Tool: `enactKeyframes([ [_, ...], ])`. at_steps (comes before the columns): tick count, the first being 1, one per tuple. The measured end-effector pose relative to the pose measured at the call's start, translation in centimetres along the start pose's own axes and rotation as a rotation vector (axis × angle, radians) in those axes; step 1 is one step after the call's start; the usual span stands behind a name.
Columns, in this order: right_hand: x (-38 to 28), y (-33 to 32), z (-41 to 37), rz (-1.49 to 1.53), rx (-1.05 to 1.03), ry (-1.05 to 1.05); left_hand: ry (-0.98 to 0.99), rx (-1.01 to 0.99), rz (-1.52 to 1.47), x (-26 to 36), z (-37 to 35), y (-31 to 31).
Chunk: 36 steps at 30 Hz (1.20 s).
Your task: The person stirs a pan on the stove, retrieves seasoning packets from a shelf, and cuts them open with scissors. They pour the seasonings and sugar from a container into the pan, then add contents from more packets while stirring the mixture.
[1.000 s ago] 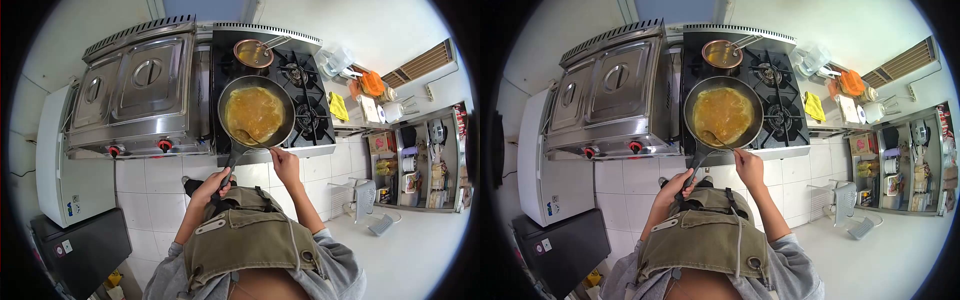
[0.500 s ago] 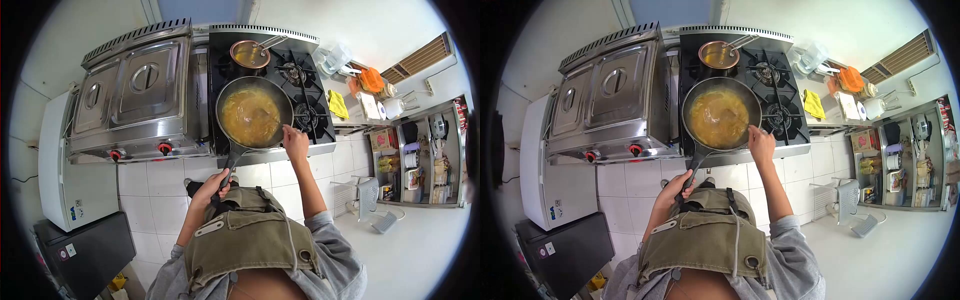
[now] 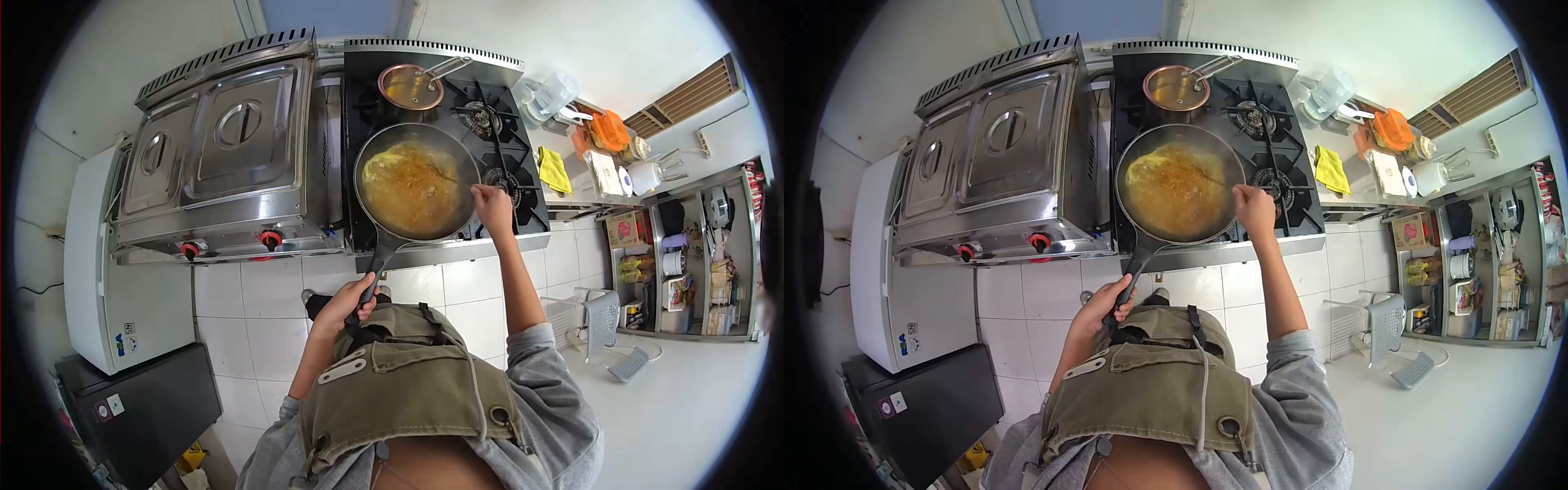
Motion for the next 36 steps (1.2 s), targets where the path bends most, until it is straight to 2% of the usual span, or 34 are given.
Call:
enactKeyframes([
  [9, -2.6, -0.5, -5.3, 0.062, -0.262, 0.069, -0.014, -0.018, -0.051, 0.1, -0.2, 0.2],
  [13, -4.4, -2.1, -8.1, 0.119, -0.193, 0.03, -0.023, -0.017, -0.047, -0.1, 0.0, 0.1],
  [17, -6.3, -3.1, -10.1, 0.075, -0.213, 0.052, -0.017, -0.017, -0.044, -0.2, 0.0, -0.1],
  [21, -6.9, -2.4, -11.4, 0.116, -0.159, 0.02, -0.022, -0.012, -0.055, -0.1, -0.1, 0.0],
  [24, -6.6, -1.5, -10.9, 0.026, -0.06, -0.077, -0.024, -0.001, -0.049, 0.0, -0.2, 0.1],
  [26, -5.8, -0.8, -10.1, 0.026, -0.066, -0.036, -0.019, 0.001, -0.044, 0.1, -0.2, 0.1],
  [32, -3.6, -0.1, -6.9, -0.097, 0.084, -0.126, -0.019, 0.015, -0.044, 0.0, -0.2, 0.1],
  [36, -2.4, -0.5, -4.9, -0.097, 0.154, -0.095, -0.012, 0.02, -0.046, 0.0, -0.3, 0.1],
])
Point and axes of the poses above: each hand's wrist, its own z-axis towards the middle knuckle, its own y-axis out of the palm, x = y × z, the point moved 4 cm from there along z, towards the middle knuckle, and after that the axes turned 1 degree about y, right-handed, at the moved point
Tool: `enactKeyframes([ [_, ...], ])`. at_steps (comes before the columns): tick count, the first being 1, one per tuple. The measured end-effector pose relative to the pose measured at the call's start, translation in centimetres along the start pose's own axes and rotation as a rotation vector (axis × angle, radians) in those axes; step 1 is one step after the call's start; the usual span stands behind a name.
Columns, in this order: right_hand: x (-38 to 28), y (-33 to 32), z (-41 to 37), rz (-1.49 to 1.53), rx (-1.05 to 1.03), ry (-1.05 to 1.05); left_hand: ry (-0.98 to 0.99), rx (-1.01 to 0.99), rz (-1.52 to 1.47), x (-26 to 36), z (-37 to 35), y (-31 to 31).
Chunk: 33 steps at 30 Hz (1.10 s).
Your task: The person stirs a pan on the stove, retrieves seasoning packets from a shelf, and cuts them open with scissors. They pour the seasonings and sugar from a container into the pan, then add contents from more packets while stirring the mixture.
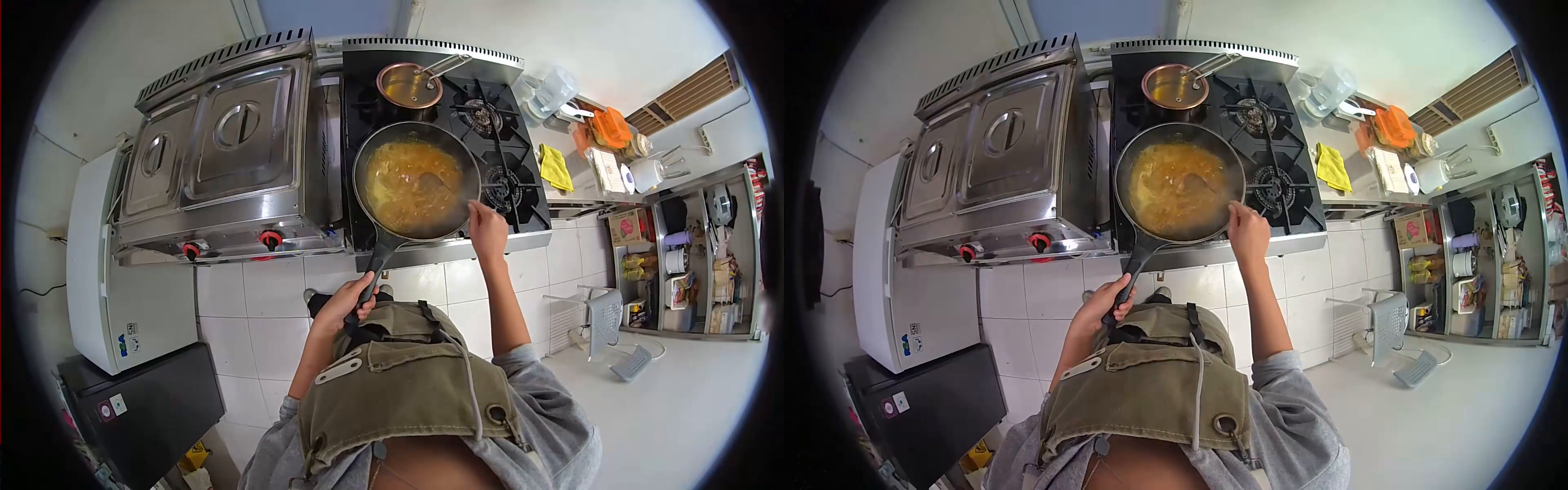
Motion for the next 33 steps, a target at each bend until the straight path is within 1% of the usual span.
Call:
enactKeyframes([
  [2, 0.7, -0.1, 0.6, -0.007, 0.013, 0.003, -0.011, -0.005, -0.003, 0.1, 0.0, 0.1],
  [4, 1.5, 0.0, 1.2, -0.057, 0.011, 0.129, -0.005, -0.004, -0.001, 0.0, 0.1, 0.0],
  [8, 1.2, 0.0, 1.4, -0.036, 0.05, 0.158, -0.014, 0.013, 0.007, -0.1, 0.1, 0.0],
  [12, 0.7, 1.0, 0.6, 0.049, -0.06, 0.226, -0.014, -0.016, -0.009, -0.2, 0.3, -0.1],
  [18, -0.3, 0.7, -0.7, 0.173, -0.17, 0.218, -0.037, -0.011, -0.001, -0.1, 0.1, -0.1],
  [21, -1.4, 0.3, -1.6, 0.229, -0.296, 0.173, -0.027, -0.012, -0.001, 0.0, 0.0, 0.1],
  [24, -2.6, -0.6, -2.5, 0.257, -0.336, 0.122, -0.015, -0.022, 0.001, 0.1, 0.1, 0.0],
  [26, -3.1, -1.3, -2.9, 0.254, -0.331, 0.098, -0.018, -0.032, -0.01, -0.2, 0.3, -0.2],
  [30, -2.9, -2.3, -3.1, 0.356, -0.265, 0.092, -0.019, -0.013, -0.004, 0.0, 0.2, 0.0],
  [33, -1.2, -2.7, -2.6, 0.508, -0.091, 0.258, -0.003, -0.013, 0.013, -0.1, 0.2, -0.1],
])
Point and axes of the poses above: each hand's wrist, its own z-axis towards the middle knuckle, its own y-axis out of the palm, x = y × z, the point moved 4 cm from there along z, towards the middle knuckle, and after that the axes turned 1 degree about y, right-handed, at the moved point
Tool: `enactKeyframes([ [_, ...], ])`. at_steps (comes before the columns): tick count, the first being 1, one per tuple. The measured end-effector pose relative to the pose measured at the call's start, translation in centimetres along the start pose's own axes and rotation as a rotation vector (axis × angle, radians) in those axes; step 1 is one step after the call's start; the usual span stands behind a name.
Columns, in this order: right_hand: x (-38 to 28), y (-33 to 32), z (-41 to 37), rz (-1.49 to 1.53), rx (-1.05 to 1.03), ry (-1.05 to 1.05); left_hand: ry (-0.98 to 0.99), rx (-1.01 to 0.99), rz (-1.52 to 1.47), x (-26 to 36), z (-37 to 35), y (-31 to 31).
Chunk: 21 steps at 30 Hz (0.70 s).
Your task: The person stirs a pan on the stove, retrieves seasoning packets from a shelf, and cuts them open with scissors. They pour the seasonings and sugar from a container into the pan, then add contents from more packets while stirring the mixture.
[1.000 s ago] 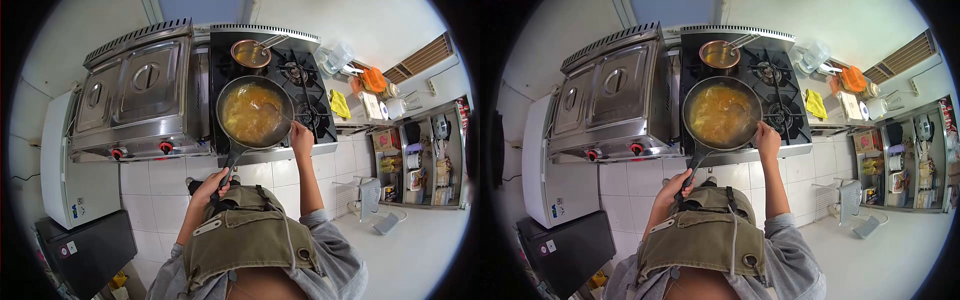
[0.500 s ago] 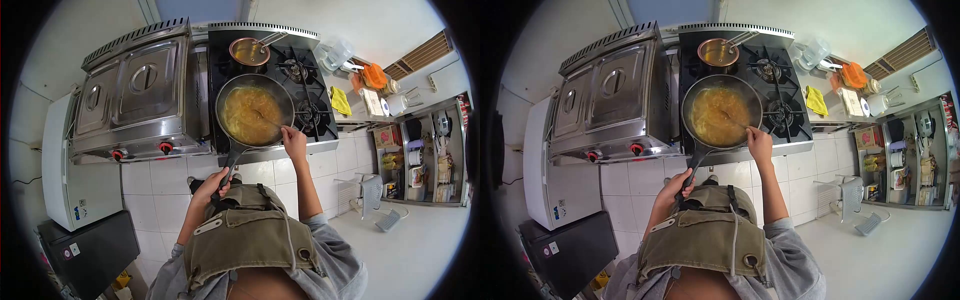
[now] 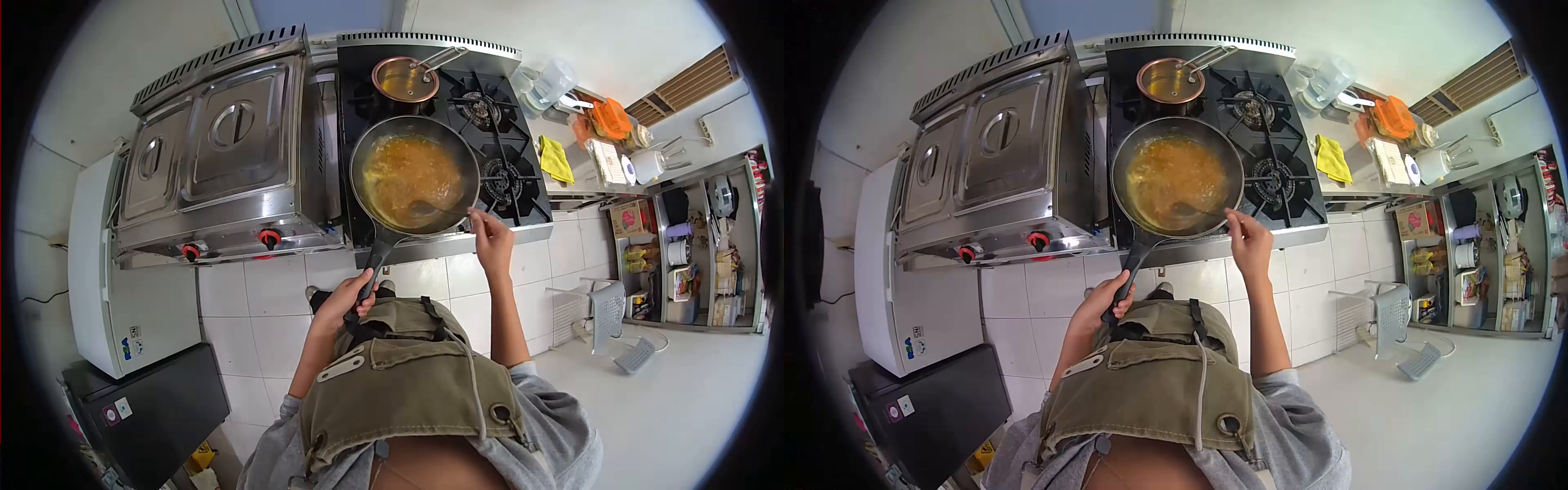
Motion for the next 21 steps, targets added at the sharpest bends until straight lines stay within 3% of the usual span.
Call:
enactKeyframes([
  [3, 1.5, -1.0, 1.0, 0.078, 0.125, 0.124, -0.014, -0.001, 0.0, -0.1, 0.1, 0.0],
  [7, 3.0, -1.0, 2.4, 0.021, 0.199, 0.094, -0.004, 0.001, -0.002, 0.0, 0.1, 0.0],
  [13, 4.9, 0.1, 3.3, -0.01, 0.171, 0.115, -0.002, 0.001, -0.021, -0.1, 0.1, 0.0],
  [19, 8.9, 0.4, 3.1, 0.483, 0.167, 0.378, -0.004, 0.007, -0.006, -0.2, 0.1, -0.1],
  [21, 9.1, 0.4, 2.9, 0.491, 0.166, 0.389, -0.008, 0.007, -0.005, -0.2, 0.1, -0.1],
])
Point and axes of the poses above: each hand's wrist, its own z-axis towards the middle knuckle, its own y-axis out of the palm, x = y × z, the point moved 4 cm from there along z, towards the middle knuckle, and after that the axes turned 1 degree about y, right-handed, at the moved point
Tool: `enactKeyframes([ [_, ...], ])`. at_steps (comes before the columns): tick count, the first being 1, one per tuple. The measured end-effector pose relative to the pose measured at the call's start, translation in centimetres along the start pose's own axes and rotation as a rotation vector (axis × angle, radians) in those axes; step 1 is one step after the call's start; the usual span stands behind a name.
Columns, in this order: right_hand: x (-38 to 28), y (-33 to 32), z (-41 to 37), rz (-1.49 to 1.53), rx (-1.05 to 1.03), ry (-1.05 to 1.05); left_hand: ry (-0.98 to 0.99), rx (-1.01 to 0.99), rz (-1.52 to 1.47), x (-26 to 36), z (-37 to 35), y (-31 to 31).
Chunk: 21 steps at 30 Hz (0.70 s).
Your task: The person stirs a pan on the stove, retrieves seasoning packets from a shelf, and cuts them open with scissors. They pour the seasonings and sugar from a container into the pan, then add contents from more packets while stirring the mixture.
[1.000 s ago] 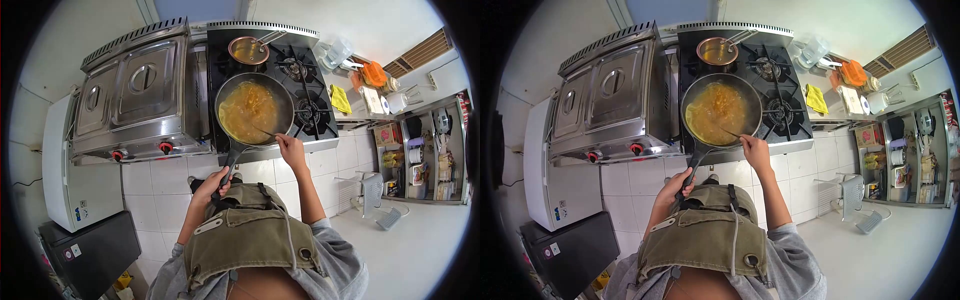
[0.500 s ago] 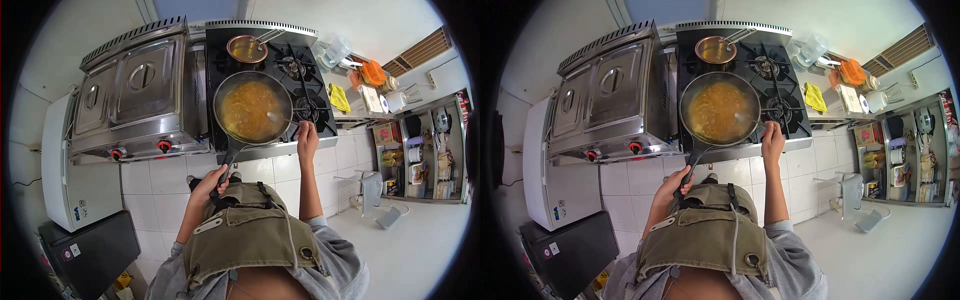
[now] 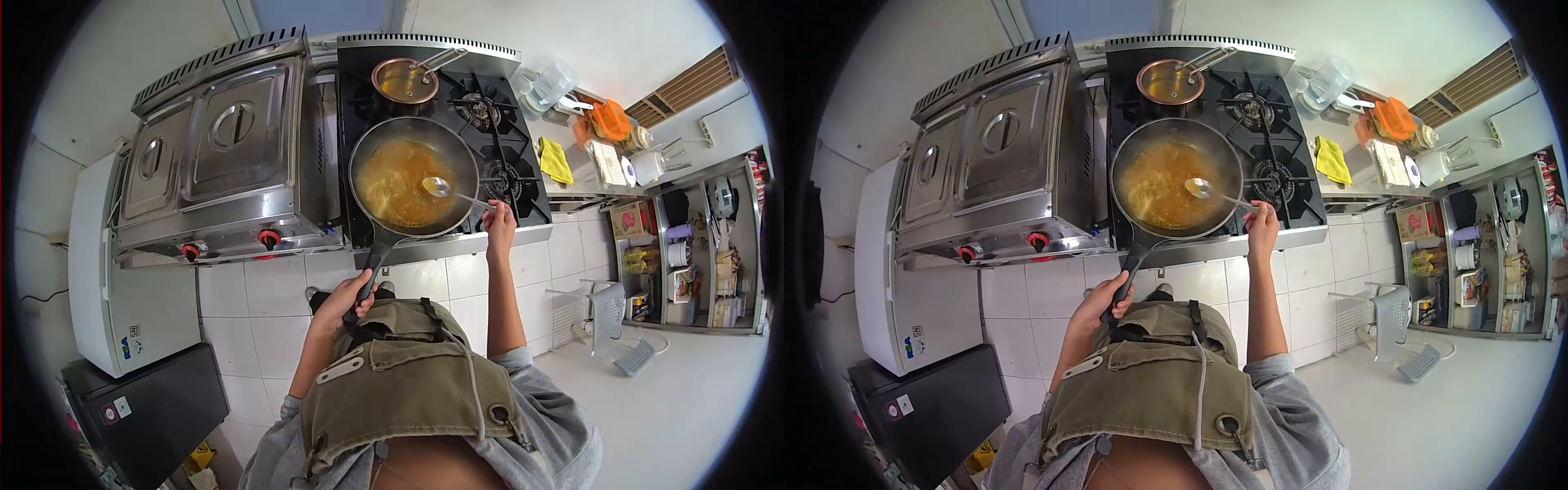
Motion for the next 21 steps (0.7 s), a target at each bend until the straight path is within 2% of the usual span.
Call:
enactKeyframes([
  [3, -3.2, 1.3, -2.1, -0.33, -0.172, -0.305, 0.003, -0.013, -0.008, 0.0, 0.0, 0.0],
  [4, -4.0, 1.6, -2.8, -0.329, -0.173, -0.306, 0.006, -0.011, 0.0, 0.1, 0.0, 0.1],
  [6, -5.8, 2.4, -4.4, -0.534, -0.187, -0.556, 0.003, -0.01, 0.01, 0.1, -0.1, 0.1],
  [10, -6.2, 2.4, -4.4, -0.64, -0.191, -0.522, -0.003, -0.01, 0.014, 0.0, 0.0, 0.0],
  [12, -5.9, 2.6, -4.1, -0.619, -0.169, -0.582, -0.003, -0.015, 0.016, 0.0, 0.0, 0.0],
  [14, -4.9, 2.0, -3.3, -0.593, -0.132, -0.407, 0.005, -0.006, 0.029, 0.1, 0.0, 0.0],
  [15, -4.7, 1.9, -3.2, -0.594, -0.13, -0.408, 0.006, -0.008, 0.03, 0.2, 0.0, 0.1],
  [18, -4.8, 2.0, -3.5, -0.612, -0.175, -0.506, 0.018, -0.002, 0.028, 0.1, 0.0, 0.1],
  [20, -5.9, 2.4, -4.7, -0.687, -0.162, -0.695, 0.023, -0.006, 0.031, 0.1, 0.1, 0.0],
  [21, -5.7, 2.3, -4.5, -0.724, -0.188, -0.686, 0.022, -0.004, 0.028, 0.0, 0.1, 0.0],
])
Point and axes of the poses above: each hand's wrist, its own z-axis towards the middle knuckle, its own y-axis out of the palm, x = y × z, the point moved 4 cm from there along z, towards the middle knuckle, and after that the axes turned 1 degree about y, right-handed, at the moved point
